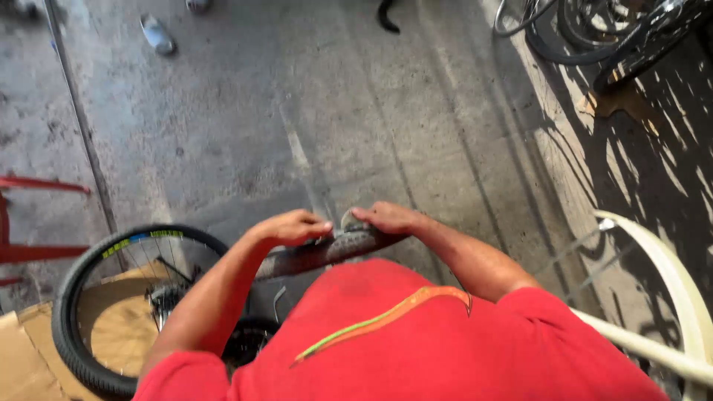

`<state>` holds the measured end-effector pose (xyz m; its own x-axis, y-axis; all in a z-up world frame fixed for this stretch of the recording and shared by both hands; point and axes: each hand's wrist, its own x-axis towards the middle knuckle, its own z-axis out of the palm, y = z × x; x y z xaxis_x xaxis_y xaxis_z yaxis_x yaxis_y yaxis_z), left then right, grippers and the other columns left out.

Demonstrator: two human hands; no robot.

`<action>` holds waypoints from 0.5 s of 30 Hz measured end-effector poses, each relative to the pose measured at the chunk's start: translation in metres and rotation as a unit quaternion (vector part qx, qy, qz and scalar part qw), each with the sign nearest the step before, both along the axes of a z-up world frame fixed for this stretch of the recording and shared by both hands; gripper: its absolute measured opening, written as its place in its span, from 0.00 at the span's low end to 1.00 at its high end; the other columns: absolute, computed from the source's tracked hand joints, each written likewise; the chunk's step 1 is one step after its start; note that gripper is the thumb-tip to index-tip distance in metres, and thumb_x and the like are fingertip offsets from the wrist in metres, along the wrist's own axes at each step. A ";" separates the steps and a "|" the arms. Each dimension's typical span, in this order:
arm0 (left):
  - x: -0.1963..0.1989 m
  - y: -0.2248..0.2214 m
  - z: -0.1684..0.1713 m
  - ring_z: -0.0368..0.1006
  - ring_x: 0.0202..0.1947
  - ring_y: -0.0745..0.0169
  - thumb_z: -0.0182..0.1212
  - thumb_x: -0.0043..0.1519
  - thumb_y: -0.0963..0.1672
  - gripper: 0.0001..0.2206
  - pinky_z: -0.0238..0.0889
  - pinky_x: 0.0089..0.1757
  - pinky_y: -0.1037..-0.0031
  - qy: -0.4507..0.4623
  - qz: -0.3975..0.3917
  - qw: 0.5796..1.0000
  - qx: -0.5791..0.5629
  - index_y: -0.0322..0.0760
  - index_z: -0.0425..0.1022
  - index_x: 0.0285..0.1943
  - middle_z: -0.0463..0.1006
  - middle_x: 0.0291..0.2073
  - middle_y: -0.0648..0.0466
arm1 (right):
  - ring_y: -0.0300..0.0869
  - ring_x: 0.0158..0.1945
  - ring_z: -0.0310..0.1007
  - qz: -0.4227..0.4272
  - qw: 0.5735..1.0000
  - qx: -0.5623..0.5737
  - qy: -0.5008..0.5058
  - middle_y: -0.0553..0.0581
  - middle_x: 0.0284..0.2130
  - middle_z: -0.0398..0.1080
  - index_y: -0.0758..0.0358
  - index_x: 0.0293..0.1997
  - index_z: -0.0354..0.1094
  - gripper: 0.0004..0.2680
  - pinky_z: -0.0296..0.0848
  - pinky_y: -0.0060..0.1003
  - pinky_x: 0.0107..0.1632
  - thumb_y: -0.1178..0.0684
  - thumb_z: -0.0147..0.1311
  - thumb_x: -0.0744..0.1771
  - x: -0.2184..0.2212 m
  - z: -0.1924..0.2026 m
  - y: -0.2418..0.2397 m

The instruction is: A person is mounting a bicycle tire onto a rim at a repair station.

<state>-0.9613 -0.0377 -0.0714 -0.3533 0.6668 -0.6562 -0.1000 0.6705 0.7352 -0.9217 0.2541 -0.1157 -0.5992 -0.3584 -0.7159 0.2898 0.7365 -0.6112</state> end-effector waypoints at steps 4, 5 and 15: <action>-0.042 0.011 -0.029 0.75 0.50 0.55 0.53 0.65 0.62 0.27 0.66 0.53 0.62 -0.079 -0.029 0.995 -0.060 0.41 0.84 0.44 0.84 0.44 0.48 | 0.56 0.45 0.75 -0.061 0.998 -0.009 -0.019 0.66 0.35 0.77 0.60 0.31 0.79 0.31 0.70 0.47 0.52 0.17 0.43 0.66 -0.052 -0.033 0.054; -0.051 0.019 -0.028 0.77 0.50 0.56 0.52 0.63 0.66 0.32 0.67 0.53 0.63 -0.098 -0.020 0.992 -0.081 0.42 0.87 0.46 0.85 0.44 0.50 | 0.59 0.47 0.77 -0.070 0.997 -0.008 0.000 0.68 0.35 0.78 0.59 0.34 0.82 0.32 0.71 0.47 0.53 0.16 0.43 0.66 -0.065 -0.034 0.065; -0.174 0.205 0.029 0.78 0.54 0.48 0.74 0.48 0.66 0.36 0.68 0.51 0.60 0.058 -0.090 0.992 -0.074 0.51 0.77 0.58 0.81 0.46 0.49 | 0.61 0.62 0.72 -0.111 0.991 0.018 -0.067 0.71 0.50 0.76 0.61 0.43 0.78 0.35 0.67 0.50 0.64 0.15 0.36 0.65 -0.144 0.074 0.174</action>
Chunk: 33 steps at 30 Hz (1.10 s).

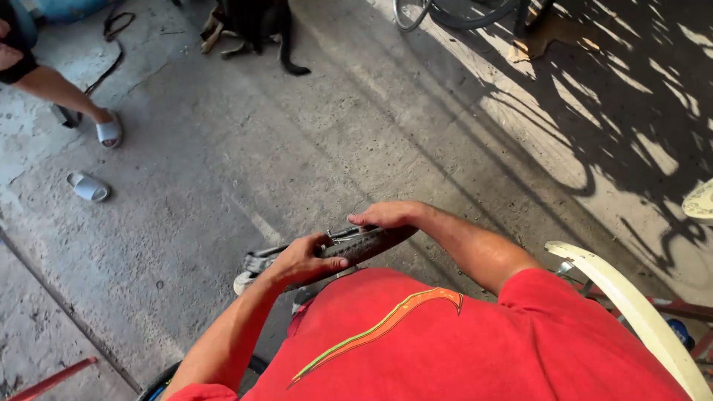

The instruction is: A person is mounting a bicycle tire onto a rim at a repair station.

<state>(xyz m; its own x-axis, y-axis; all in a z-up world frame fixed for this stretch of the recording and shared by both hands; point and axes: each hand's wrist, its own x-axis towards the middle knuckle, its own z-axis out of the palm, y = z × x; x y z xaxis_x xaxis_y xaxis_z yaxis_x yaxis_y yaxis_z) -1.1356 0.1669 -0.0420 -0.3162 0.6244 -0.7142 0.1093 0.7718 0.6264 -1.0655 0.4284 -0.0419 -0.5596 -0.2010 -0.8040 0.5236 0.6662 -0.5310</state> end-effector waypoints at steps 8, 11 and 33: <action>-0.107 0.135 0.030 0.77 0.53 0.45 0.66 0.47 0.70 0.37 0.66 0.50 0.60 -0.020 -0.236 0.972 -0.009 0.44 0.81 0.47 0.81 0.42 0.45 | 0.60 0.60 0.73 -0.152 0.988 -0.017 0.011 0.69 0.46 0.77 0.58 0.41 0.80 0.36 0.67 0.51 0.63 0.13 0.32 0.66 -0.041 -0.042 0.069; -0.166 0.155 -0.051 0.78 0.48 0.50 0.70 0.47 0.69 0.34 0.66 0.47 0.62 -0.026 -0.240 0.970 -0.001 0.45 0.82 0.42 0.81 0.37 0.50 | 0.53 0.52 0.74 -0.176 0.984 -0.028 0.014 0.65 0.41 0.77 0.59 0.41 0.81 0.35 0.69 0.47 0.59 0.15 0.31 0.68 -0.063 -0.069 0.112; -0.343 0.504 -0.034 0.78 0.40 0.49 0.74 0.52 0.63 0.26 0.67 0.45 0.61 -0.031 -0.473 0.875 0.099 0.42 0.82 0.38 0.81 0.32 0.47 | 0.54 0.44 0.73 -0.473 0.869 -0.074 0.127 0.64 0.34 0.76 0.65 0.35 0.80 0.35 0.68 0.47 0.54 0.16 0.39 0.68 -0.157 -0.069 0.368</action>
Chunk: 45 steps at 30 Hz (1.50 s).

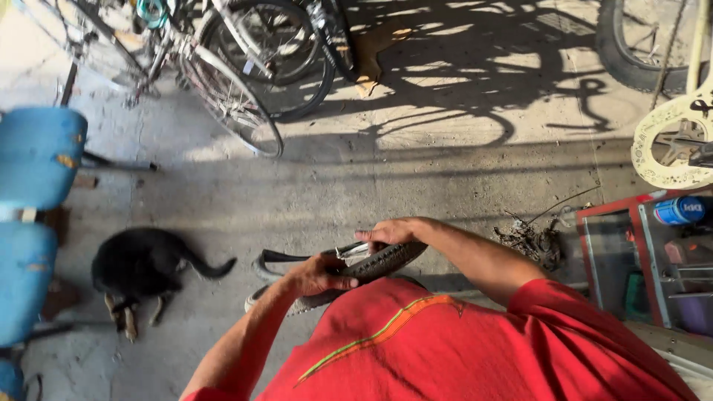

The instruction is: A person is mounting a bicycle tire onto a rim at a repair station.

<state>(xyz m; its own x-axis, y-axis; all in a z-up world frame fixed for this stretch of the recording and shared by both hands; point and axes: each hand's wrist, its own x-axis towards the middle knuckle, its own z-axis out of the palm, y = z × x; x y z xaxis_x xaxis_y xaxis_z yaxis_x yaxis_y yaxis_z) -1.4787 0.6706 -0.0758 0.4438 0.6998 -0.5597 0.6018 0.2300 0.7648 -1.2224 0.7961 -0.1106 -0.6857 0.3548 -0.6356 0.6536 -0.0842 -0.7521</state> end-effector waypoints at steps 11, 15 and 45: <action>-0.010 0.169 0.024 0.79 0.51 0.44 0.61 0.61 0.65 0.31 0.68 0.53 0.59 0.021 -0.108 0.991 -0.080 0.42 0.84 0.56 0.84 0.46 0.41 | 0.47 0.39 0.72 -0.096 0.995 -0.013 0.000 0.56 0.29 0.73 0.56 0.29 0.78 0.32 0.69 0.38 0.47 0.16 0.39 0.69 0.040 -0.055 0.114; 0.009 0.217 0.025 0.79 0.49 0.48 0.71 0.56 0.62 0.28 0.69 0.50 0.63 0.022 -0.201 0.977 -0.071 0.44 0.85 0.54 0.85 0.43 0.44 | 0.60 0.60 0.72 -0.073 0.995 -0.049 -0.045 0.69 0.53 0.76 0.67 0.55 0.78 0.38 0.70 0.47 0.61 0.13 0.41 0.67 0.037 -0.028 0.124; -0.033 0.469 0.097 0.55 0.77 0.54 0.42 0.49 0.70 0.47 0.42 0.72 0.56 0.095 -0.489 0.861 -0.105 0.56 0.68 0.76 0.59 0.79 0.58 | 0.49 0.71 0.64 -0.435 0.861 -0.077 -0.252 0.57 0.69 0.65 0.60 0.64 0.71 0.40 0.56 0.47 0.70 0.15 0.31 0.61 -0.071 0.163 0.178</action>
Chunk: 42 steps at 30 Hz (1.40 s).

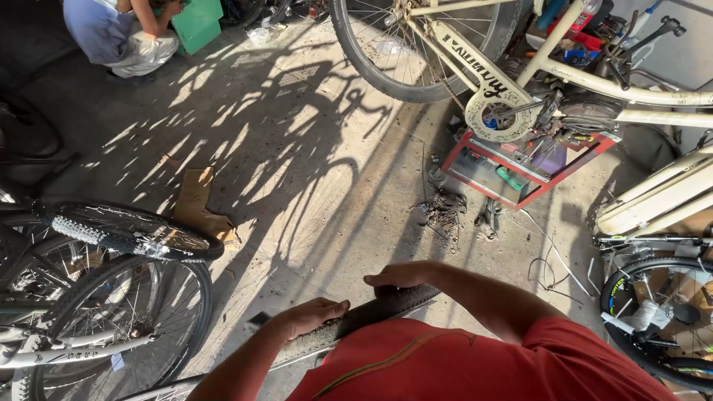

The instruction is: A person is mounting a bicycle tire onto a rim at a repair station.

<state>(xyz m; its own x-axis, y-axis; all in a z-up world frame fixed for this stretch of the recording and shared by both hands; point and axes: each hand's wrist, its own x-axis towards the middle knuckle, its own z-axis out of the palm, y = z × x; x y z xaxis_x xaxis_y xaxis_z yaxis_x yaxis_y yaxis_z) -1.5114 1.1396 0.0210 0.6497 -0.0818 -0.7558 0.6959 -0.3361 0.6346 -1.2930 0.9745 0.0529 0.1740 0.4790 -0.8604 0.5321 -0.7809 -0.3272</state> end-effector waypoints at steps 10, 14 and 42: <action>-0.012 0.068 -0.151 0.78 0.45 0.62 0.67 0.62 0.50 0.14 0.66 0.53 0.69 -0.044 0.077 0.994 -0.059 0.41 0.86 0.52 0.87 0.46 0.55 | 0.34 0.23 0.45 0.023 0.983 0.168 0.076 0.43 0.18 0.47 0.51 0.21 0.49 0.24 0.46 0.38 0.31 0.25 0.43 0.70 -0.004 -0.051 0.017; 0.000 0.058 -0.207 0.68 0.25 0.77 0.67 0.62 0.40 0.08 0.64 0.37 0.76 -0.138 0.005 0.990 -0.002 0.46 0.83 0.29 0.80 0.24 0.66 | 0.33 0.22 0.47 -0.012 0.973 0.218 0.070 0.43 0.17 0.49 0.52 0.19 0.52 0.25 0.50 0.34 0.29 0.25 0.44 0.69 -0.006 -0.040 0.020; -0.054 -0.008 0.041 0.42 0.82 0.51 0.35 0.72 0.59 0.32 0.28 0.73 0.59 -0.456 -0.052 0.845 -0.275 0.39 0.59 0.78 0.50 0.81 0.47 | 0.32 0.21 0.44 -0.096 0.949 0.296 -0.045 0.42 0.15 0.46 0.49 0.18 0.47 0.25 0.44 0.38 0.30 0.29 0.53 0.70 0.031 -0.103 0.004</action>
